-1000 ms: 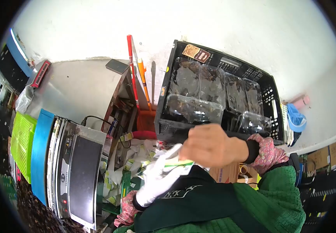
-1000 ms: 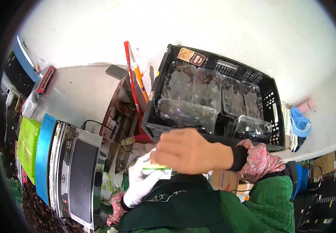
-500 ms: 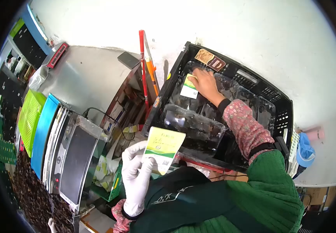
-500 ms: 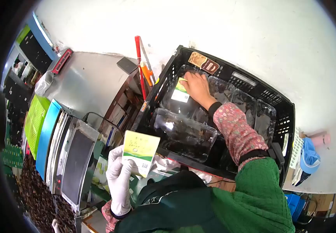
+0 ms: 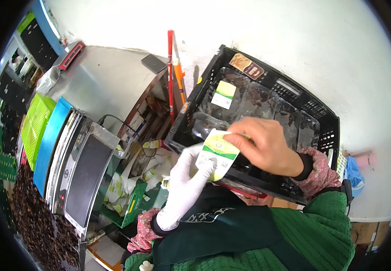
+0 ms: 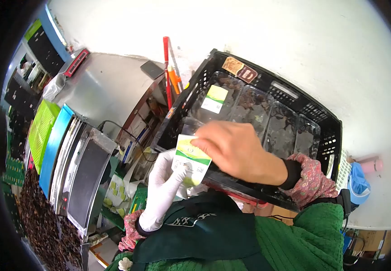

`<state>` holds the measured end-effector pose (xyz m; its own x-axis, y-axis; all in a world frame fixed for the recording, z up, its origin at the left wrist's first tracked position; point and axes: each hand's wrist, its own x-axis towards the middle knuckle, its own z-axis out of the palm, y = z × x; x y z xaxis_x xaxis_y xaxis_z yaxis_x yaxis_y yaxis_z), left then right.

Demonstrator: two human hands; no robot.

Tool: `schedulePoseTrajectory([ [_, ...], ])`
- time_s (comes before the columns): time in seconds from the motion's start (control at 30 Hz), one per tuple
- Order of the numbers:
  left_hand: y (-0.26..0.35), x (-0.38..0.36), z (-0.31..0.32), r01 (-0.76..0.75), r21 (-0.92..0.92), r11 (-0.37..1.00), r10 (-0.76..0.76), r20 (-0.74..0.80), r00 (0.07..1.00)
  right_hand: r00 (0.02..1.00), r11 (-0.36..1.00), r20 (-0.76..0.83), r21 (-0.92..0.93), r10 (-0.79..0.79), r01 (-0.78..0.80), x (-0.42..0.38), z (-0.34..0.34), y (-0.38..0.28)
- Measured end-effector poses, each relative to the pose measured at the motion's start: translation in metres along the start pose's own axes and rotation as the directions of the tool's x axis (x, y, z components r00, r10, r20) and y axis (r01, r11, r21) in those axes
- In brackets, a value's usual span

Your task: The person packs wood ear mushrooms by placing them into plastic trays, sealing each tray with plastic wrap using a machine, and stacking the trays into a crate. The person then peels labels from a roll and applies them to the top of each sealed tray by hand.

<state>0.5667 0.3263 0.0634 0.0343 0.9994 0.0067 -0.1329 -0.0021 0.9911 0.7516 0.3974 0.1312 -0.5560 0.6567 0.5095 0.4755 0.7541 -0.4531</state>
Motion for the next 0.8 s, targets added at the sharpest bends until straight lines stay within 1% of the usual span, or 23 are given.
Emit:
schedulePoseTrajectory([
  [0.07,0.004,0.009,0.025,-0.232,-0.133,0.964,0.211,-0.155,0.965,0.993,0.995,0.07,-0.032,-0.093,0.095,-0.01,-0.004,-0.006],
  [0.1,0.01,0.009,0.021,-0.159,-0.15,0.976,0.155,-0.037,0.987,0.991,0.989,0.036,-0.068,-0.127,0.129,-0.016,-0.003,-0.006],
  [0.13,0.007,0.007,0.015,0.018,-0.181,0.983,0.0,0.096,0.995,0.987,0.982,0.002,-0.103,-0.162,0.161,-0.022,-0.002,-0.004],
  [0.2,-0.007,0.009,0.023,-0.044,-0.036,0.998,0.046,0.053,0.998,0.98,0.97,-0.077,-0.174,-0.185,0.17,-0.032,-0.006,0.0],
  [0.23,-0.013,0.012,0.025,-0.01,-0.062,0.998,0.014,0.069,0.998,0.973,0.962,-0.112,-0.207,-0.202,0.176,-0.036,-0.009,0.005],
  [0.3,-0.022,0.018,0.027,0.061,-0.109,0.992,-0.051,0.1,0.994,0.974,0.949,-0.204,-0.312,-0.1,0.032,-0.043,-0.018,0.03],
  [0.33,-0.022,0.018,0.032,0.053,0.004,0.999,-0.053,0.12,0.991,0.966,0.934,-0.253,-0.354,-0.049,-0.046,-0.046,-0.024,0.046],
  [0.37,-0.022,0.017,0.037,0.043,0.115,0.992,-0.059,0.14,0.988,0.923,0.947,-0.334,-0.185,0.19,-0.262,-0.041,-0.037,0.07],
  [0.4,-0.021,0.015,0.041,0.029,0.225,0.974,-0.066,0.158,0.985,0.828,0.891,-0.368,-0.001,0.422,-0.455,-0.033,-0.054,0.1],
  [0.43,-0.024,0.009,0.041,0.065,0.238,0.969,-0.123,0.234,0.965,0.797,0.856,-0.353,0.022,0.49,-0.517,-0.037,-0.062,0.146],
  [0.47,-0.018,0.003,0.041,0.013,0.375,0.927,-0.125,0.275,0.953,0.76,0.816,-0.338,0.045,0.555,-0.576,-0.048,-0.059,0.19],
  [0.53,-0.026,-0.005,0.044,0.1,0.213,0.972,-0.164,0.309,0.937,0.831,0.847,-0.179,0.027,0.526,-0.53,-0.064,-0.04,0.236],
  [0.57,-0.015,-0.004,0.041,0.007,0.311,0.951,-0.121,0.35,0.929,0.858,0.871,-0.156,0.055,0.49,-0.487,-0.066,-0.027,0.234],
  [0.6,-0.015,-0.005,0.041,0.0,0.265,0.964,-0.09,0.329,0.94,0.861,0.862,-0.141,-0.067,0.49,-0.502,-0.067,-0.015,0.238],
  [0.67,-0.017,-0.005,0.042,-0.03,0.178,0.983,-0.022,0.287,0.958,0.922,0.845,-0.195,-0.37,0.336,-0.386,-0.073,0.011,0.252],
  [0.7,-0.019,-0.007,0.043,0.002,0.157,0.988,-0.042,0.252,0.967,0.931,0.741,-0.156,-0.569,0.329,-0.357,-0.079,0.022,0.254],
  [0.8,-0.02,-0.007,0.04,0.06,0.084,0.995,-0.08,0.258,0.963,0.922,0.563,-0.266,-0.733,0.28,-0.382,-0.08,0.022,0.248],
])
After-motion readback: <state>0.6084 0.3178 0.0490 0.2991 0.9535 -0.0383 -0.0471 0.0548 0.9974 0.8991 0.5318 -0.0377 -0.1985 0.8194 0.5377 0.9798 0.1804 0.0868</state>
